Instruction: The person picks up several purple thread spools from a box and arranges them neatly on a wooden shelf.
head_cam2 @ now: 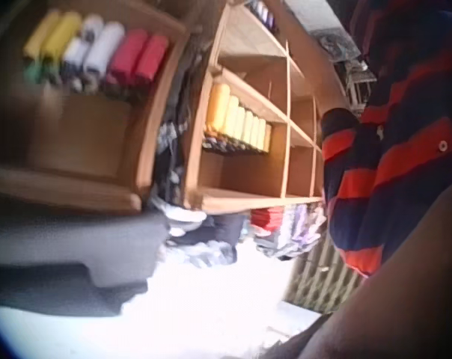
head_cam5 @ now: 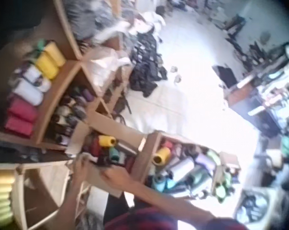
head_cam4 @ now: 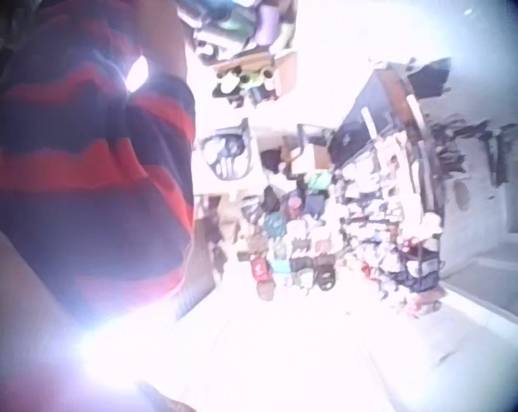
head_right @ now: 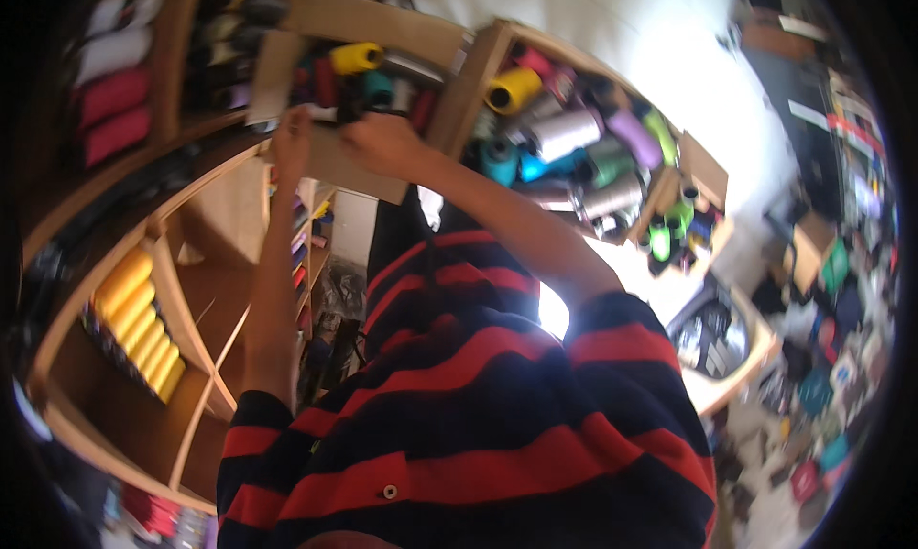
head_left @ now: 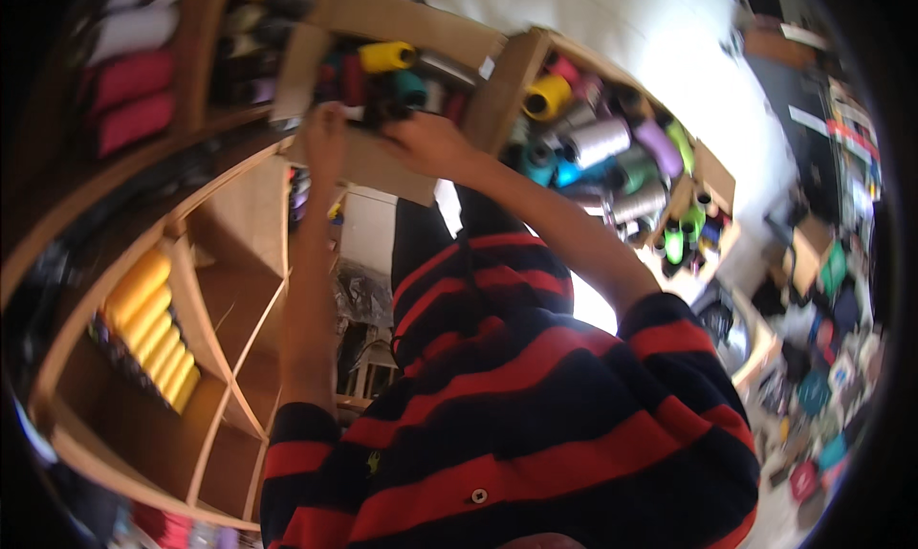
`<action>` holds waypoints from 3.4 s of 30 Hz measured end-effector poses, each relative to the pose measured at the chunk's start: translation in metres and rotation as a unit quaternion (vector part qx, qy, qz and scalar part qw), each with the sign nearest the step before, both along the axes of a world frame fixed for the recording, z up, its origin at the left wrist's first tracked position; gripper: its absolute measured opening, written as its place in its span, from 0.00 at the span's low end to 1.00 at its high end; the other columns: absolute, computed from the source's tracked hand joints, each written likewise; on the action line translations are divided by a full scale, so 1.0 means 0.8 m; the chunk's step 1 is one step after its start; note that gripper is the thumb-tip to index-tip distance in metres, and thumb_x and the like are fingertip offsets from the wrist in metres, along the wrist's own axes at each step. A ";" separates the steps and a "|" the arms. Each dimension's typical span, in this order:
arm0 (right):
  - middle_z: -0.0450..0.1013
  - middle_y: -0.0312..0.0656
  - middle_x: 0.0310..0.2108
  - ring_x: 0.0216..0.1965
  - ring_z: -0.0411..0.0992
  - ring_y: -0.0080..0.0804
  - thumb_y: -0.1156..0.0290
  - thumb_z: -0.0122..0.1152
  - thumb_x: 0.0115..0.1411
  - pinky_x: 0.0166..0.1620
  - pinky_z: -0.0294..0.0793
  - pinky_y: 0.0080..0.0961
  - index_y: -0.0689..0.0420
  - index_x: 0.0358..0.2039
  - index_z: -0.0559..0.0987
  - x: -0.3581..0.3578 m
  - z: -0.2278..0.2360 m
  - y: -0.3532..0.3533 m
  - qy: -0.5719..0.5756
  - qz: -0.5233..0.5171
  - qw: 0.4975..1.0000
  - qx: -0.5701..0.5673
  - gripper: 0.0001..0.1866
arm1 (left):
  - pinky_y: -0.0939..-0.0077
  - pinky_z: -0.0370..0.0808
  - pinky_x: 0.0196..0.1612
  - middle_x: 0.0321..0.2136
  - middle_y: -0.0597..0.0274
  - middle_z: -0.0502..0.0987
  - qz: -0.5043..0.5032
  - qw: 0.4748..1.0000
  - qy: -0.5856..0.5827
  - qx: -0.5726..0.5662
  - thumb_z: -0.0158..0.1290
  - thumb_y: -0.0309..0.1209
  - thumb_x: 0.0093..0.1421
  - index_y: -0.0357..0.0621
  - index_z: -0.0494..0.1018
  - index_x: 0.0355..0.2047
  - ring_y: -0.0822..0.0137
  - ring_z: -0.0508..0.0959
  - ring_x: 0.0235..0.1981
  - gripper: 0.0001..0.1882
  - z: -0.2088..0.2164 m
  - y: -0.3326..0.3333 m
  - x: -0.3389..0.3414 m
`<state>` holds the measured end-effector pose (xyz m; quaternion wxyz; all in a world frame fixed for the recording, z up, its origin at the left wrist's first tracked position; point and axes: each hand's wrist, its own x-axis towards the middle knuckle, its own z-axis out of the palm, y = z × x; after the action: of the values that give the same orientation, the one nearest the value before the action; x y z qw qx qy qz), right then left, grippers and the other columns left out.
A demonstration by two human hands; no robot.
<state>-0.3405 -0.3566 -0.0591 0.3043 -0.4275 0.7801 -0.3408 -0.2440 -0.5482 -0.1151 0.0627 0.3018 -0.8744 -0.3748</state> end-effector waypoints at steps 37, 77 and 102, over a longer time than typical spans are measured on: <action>0.71 0.38 0.47 0.53 0.63 0.39 0.53 0.63 0.50 0.51 0.61 0.54 0.44 0.46 0.77 -0.037 -0.106 -0.209 0.359 0.232 0.891 0.150 0.22 | 0.61 0.67 0.54 0.44 0.46 0.74 -0.299 0.951 -0.052 -0.059 0.46 0.30 0.59 0.44 0.71 0.50 0.48 0.72 0.49 0.18 -0.146 -0.128 0.040; 0.66 0.50 0.43 0.46 0.65 0.48 0.71 0.62 0.46 0.48 0.65 0.41 0.59 0.41 0.72 -0.038 -0.026 -0.022 0.286 -0.135 0.948 0.045 0.19 | 0.32 0.51 0.57 0.48 0.52 0.67 -0.189 0.935 -0.211 -0.213 0.57 0.42 0.52 0.50 0.76 0.41 0.40 0.57 0.59 0.17 -0.072 -0.010 -0.029; 0.69 0.50 0.47 0.45 0.72 0.44 0.73 0.62 0.48 0.45 0.75 0.34 0.61 0.42 0.75 0.017 -0.141 -0.120 -0.022 -0.005 0.998 0.057 0.18 | 0.73 0.80 0.38 0.42 0.53 0.75 0.241 0.897 0.143 0.341 0.38 0.17 0.58 0.35 0.74 0.44 0.64 0.78 0.37 0.17 0.038 -0.033 -0.007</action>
<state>-0.3268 -0.4525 -0.1720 0.3435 -0.3978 0.7936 -0.3067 -0.2494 -0.5748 -0.0845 0.1688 0.4491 -0.5753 -0.6624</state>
